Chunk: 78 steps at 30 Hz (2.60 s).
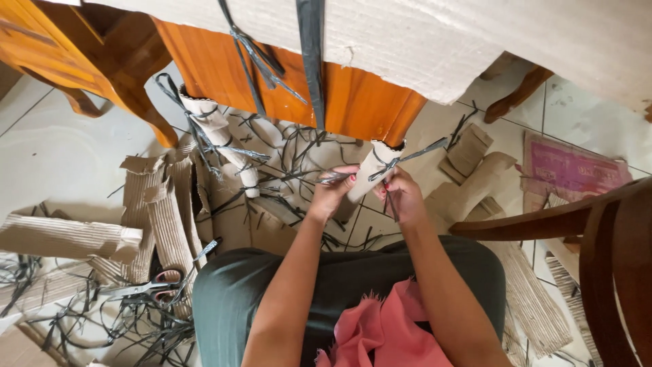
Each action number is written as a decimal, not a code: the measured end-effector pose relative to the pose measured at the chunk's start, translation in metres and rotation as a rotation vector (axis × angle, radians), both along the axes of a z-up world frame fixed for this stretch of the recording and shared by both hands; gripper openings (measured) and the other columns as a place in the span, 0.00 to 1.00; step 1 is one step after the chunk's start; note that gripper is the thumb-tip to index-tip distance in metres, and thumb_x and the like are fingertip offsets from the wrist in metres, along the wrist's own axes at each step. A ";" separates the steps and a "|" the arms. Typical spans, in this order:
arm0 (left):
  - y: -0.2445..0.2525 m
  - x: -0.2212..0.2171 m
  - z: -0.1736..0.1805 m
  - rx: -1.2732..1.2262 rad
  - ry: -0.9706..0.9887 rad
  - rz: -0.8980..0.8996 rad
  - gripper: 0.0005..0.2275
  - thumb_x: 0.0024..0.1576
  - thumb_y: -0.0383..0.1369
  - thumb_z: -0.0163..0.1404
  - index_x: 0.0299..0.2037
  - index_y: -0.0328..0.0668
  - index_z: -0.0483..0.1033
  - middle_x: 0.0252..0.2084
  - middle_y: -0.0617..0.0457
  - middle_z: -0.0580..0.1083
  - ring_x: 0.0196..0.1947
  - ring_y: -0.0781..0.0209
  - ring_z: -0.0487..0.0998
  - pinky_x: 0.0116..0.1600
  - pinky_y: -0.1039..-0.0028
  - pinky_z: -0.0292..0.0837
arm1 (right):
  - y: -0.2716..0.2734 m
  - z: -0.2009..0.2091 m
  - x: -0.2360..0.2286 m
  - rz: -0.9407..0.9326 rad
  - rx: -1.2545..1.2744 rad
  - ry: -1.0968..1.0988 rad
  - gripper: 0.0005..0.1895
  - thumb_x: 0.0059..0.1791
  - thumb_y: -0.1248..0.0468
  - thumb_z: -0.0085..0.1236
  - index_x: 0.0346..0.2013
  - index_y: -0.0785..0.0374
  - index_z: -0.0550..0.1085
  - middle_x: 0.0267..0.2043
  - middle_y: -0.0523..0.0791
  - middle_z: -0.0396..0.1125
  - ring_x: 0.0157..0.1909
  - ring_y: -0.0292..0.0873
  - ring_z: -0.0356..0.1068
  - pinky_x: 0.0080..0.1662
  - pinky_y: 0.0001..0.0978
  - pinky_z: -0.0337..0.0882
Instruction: Wrapping a wooden furniture leg with corrugated cardboard and securing it with plastic straps for protection.
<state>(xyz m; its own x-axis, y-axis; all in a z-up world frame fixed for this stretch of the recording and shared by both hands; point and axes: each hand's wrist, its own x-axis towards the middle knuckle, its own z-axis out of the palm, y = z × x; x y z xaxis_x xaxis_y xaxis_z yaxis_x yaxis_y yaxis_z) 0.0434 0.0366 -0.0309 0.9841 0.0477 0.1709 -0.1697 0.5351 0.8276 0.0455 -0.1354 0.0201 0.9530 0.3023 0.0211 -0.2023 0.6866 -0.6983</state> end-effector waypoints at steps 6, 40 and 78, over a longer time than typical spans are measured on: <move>-0.002 -0.028 0.049 0.304 -0.076 0.265 0.09 0.51 0.28 0.67 0.42 0.46 0.86 0.36 0.48 0.83 0.43 0.67 0.80 0.50 0.74 0.77 | 0.021 -0.033 -0.033 -0.301 0.079 0.002 0.07 0.40 0.76 0.49 0.28 0.64 0.64 0.25 0.46 0.59 0.29 0.41 0.66 0.37 0.26 0.67; -0.006 -0.076 0.129 0.826 -0.762 0.464 0.12 0.59 0.18 0.50 0.39 0.47 0.86 0.34 0.56 0.82 0.33 0.54 0.83 0.52 0.60 0.78 | 0.041 0.003 -0.059 -0.558 -0.106 -0.172 0.05 0.51 0.74 0.51 0.31 0.66 0.66 0.34 0.47 0.66 0.36 0.37 0.67 0.40 0.28 0.68; 0.008 -0.060 0.091 0.922 -0.812 0.416 0.09 0.57 0.23 0.56 0.44 0.47 0.84 0.41 0.51 0.78 0.39 0.49 0.82 0.48 0.61 0.78 | 0.026 0.048 -0.077 -0.635 -0.598 -0.741 0.08 0.49 0.80 0.56 0.39 0.75 0.81 0.36 0.59 0.74 0.28 0.45 0.72 0.36 0.33 0.74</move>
